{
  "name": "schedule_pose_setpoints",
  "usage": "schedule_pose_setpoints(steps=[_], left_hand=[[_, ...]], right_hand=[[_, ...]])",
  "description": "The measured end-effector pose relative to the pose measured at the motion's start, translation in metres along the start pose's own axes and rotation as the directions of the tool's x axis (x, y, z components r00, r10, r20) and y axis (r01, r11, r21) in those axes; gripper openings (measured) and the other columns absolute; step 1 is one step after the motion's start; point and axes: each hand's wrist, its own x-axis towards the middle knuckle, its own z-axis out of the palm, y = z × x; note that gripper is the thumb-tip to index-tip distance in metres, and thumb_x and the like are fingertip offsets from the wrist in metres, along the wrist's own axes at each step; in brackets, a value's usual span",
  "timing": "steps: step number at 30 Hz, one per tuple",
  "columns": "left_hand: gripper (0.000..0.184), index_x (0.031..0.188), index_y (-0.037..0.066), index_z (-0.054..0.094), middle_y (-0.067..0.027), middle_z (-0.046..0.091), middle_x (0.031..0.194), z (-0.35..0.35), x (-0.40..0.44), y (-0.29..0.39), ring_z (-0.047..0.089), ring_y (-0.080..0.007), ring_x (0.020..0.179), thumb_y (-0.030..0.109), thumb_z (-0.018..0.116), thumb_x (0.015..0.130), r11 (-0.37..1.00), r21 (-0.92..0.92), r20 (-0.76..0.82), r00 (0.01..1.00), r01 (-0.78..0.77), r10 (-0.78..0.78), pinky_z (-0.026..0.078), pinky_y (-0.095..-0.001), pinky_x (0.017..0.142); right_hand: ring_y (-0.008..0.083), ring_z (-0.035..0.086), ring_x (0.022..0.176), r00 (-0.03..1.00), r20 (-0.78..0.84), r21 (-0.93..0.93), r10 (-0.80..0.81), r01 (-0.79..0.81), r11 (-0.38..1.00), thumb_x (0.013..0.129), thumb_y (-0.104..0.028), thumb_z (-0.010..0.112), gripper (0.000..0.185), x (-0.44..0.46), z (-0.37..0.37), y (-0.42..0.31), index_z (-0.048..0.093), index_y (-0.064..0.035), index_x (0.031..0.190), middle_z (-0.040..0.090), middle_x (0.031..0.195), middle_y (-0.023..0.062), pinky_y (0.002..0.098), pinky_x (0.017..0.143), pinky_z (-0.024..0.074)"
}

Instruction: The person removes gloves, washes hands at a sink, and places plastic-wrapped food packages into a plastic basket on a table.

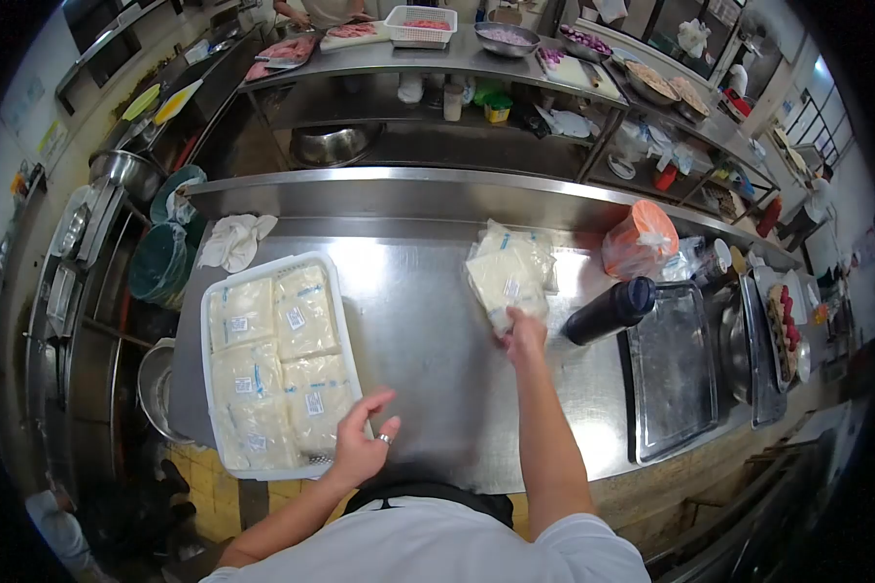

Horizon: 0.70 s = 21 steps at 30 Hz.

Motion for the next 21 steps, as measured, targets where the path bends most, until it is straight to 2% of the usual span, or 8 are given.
schedule_pose_setpoints(steps=[3,6,9,12,15,17,18,21], left_hand=[[0.046,0.137,0.001,0.055,-0.0171,0.063,0.134,0.038,-0.001,-0.03,0.06,-0.0264,0.124,0.012,0.072,0.095,0.785,-0.568,0.17,0.969,0.247,-0.182,0.048,-0.0389,0.107],[0.046,0.14,0.001,0.051,-0.0172,0.061,0.137,0.078,0.03,-0.055,0.06,-0.0275,0.124,0.017,0.066,0.101,0.434,-0.667,0.394,0.781,0.605,-0.484,0.047,-0.0409,0.108],[0.036,0.135,0.001,0.053,-0.0152,0.063,0.129,0.107,0.077,-0.076,0.06,-0.029,0.123,0.011,0.06,0.102,-0.018,-0.58,0.702,0.488,0.814,-0.519,0.054,-0.0451,0.098],[0.033,0.133,0.001,0.055,-0.0142,0.064,0.124,0.135,0.075,-0.098,0.065,-0.0319,0.113,0.009,0.06,0.102,0.133,-0.687,0.553,0.633,0.714,-0.542,0.057,-0.0494,0.093],[0.034,0.136,-0.001,0.053,-0.0164,0.064,0.125,0.127,0.055,-0.094,0.065,-0.0364,0.114,0.007,0.057,0.103,0.217,-0.706,0.477,0.678,0.675,-0.559,0.056,-0.0571,0.095],[0.034,0.135,-0.001,0.053,-0.0166,0.064,0.125,0.116,0.046,-0.089,0.066,-0.0361,0.113,0.006,0.057,0.102,0.261,-0.686,0.49,0.696,0.68,-0.524,0.058,-0.0579,0.093],[0.034,0.134,-0.001,0.053,-0.0167,0.065,0.125,0.11,0.043,-0.085,0.067,-0.0359,0.112,0.006,0.058,0.102,0.282,-0.679,0.496,0.707,0.678,-0.505,0.058,-0.0583,0.092],[0.034,0.135,-0.001,0.053,-0.0159,0.065,0.126,0.083,0.031,-0.042,0.067,-0.0353,0.112,0.007,0.058,0.102,0.3,-0.635,0.558,0.691,0.712,-0.459,0.058,-0.0567,0.093]], right_hand=[[0.032,0.067,0.103,0.97,0.188,0.31,0.156,-0.209,0.927,0.096,-0.005,0.06,0.035,-0.037,-0.021,0.039,0.051,0.0025,0.129,0.063,0.12,0.018,0.0436,0.08,0.0636],[0.032,0.067,0.103,0.942,0.231,0.387,0.244,-0.319,0.865,0.096,-0.006,0.057,0.033,-0.079,-0.039,0.071,0.053,0.0006,0.128,0.064,0.121,0.016,0.0413,0.087,0.0624],[0.0312,0.068,0.106,0.92,0.263,0.344,0.291,-0.371,0.863,0.097,-0.008,0.057,0.03,-0.136,-0.055,0.092,0.054,0.001,0.125,0.064,0.123,0.0179,0.0388,0.088,0.0616],[0.0304,0.071,0.1,0.879,0.338,0.187,0.336,-0.413,0.891,0.098,-0.012,0.059,0.027,-0.21,-0.057,0.078,0.056,0.0019,0.121,0.069,0.115,0.0188,0.0382,0.079,0.0629],[0.0292,0.074,0.091,0.605,0.365,-0.378,0.708,-0.599,0.706,0.099,-0.019,0.063,0.026,-0.224,-0.106,0.057,0.06,0.0011,0.115,0.072,0.102,0.0176,0.0373,0.066,0.0623],[0.0253,0.072,0.076,0.829,0.19,-0.663,0.526,-0.287,0.692,0.098,-0.024,0.067,0.026,-0.232,-0.119,0.036,0.063,0.0006,0.107,0.072,0.089,0.0137,0.0356,0.057,0.0588],[0.0226,0.071,0.077,0.927,0.191,-0.648,0.322,-0.127,0.751,0.098,-0.024,0.068,0.027,-0.22,-0.131,0.037,0.064,0.0013,0.107,0.072,0.091,0.0129,0.0343,0.061,0.0586],[0.0164,0.068,0.084,0.948,0.301,-0.522,-0.103,0.254,0.814,0.095,-0.02,0.072,0.033,-0.202,-0.127,0.029,0.064,0.0053,0.115,0.07,0.102,0.0112,0.0303,0.075,0.0568]])
